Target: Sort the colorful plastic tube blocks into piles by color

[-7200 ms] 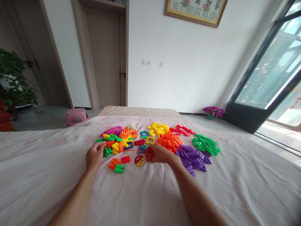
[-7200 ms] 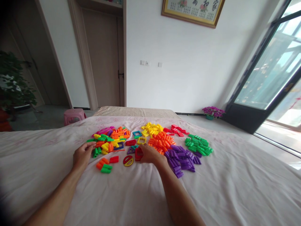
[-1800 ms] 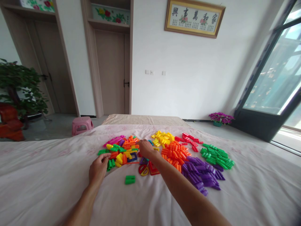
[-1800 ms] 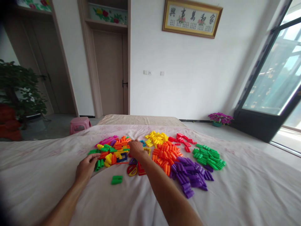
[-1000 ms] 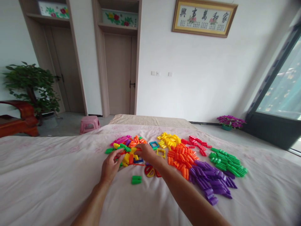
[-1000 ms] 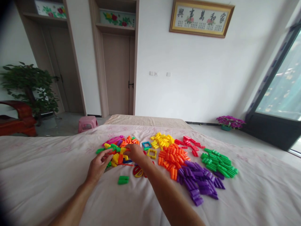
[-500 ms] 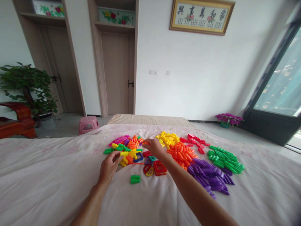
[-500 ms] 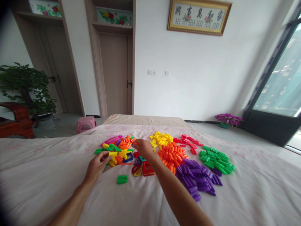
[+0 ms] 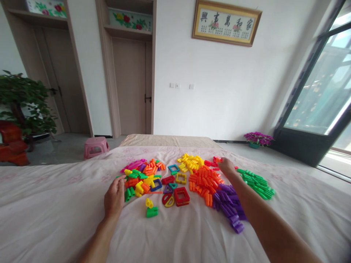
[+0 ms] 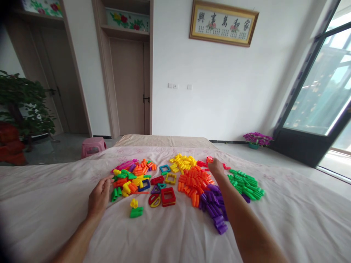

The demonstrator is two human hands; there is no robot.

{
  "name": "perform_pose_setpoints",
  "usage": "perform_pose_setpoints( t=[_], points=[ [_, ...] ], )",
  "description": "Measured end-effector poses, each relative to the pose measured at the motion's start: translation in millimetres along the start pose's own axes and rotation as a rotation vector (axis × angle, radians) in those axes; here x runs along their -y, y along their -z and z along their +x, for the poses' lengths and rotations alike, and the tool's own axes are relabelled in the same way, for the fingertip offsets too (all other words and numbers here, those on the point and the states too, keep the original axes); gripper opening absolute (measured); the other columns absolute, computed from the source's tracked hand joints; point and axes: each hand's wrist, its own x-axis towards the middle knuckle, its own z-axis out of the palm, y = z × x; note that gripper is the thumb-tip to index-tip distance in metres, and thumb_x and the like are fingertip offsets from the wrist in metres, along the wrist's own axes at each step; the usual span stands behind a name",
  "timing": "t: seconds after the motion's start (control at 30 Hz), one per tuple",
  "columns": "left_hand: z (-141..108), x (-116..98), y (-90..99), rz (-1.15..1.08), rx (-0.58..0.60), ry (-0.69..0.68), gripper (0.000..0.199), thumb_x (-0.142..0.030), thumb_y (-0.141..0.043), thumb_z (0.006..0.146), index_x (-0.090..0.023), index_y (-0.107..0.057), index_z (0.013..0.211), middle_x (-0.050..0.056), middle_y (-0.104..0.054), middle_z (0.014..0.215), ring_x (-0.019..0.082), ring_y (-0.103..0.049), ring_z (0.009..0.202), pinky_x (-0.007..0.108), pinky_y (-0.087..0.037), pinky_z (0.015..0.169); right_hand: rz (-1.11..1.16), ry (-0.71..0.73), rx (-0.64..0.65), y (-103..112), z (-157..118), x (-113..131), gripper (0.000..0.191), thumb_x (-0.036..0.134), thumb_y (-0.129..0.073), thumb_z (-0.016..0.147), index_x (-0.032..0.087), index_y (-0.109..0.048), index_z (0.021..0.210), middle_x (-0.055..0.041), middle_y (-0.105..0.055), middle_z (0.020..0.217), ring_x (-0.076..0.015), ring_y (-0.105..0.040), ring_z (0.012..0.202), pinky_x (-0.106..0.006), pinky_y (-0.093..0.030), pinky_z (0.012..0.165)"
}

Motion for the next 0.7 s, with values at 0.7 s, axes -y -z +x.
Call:
perform_pose_setpoints(
  t=[0.7],
  points=[
    [6.5,9.1,-5.3,0.291,-0.003,-0.058,0.045,-0.03,-0.043,0.088,-0.016,-0.07,0.121,0.017,-0.071,0.118,0.031,-0.064,0.111,0.042,-0.047,0.099,0.052,0.725,0.345,-87.8,-99.6,233.7,0.057,0.008,-0.045,0.086,0.023,-0.057,0.14,-0.009,-0.061,0.139,-0.0218,-0.06,0.124,-0.031,-0.046,0.099]
  ],
)
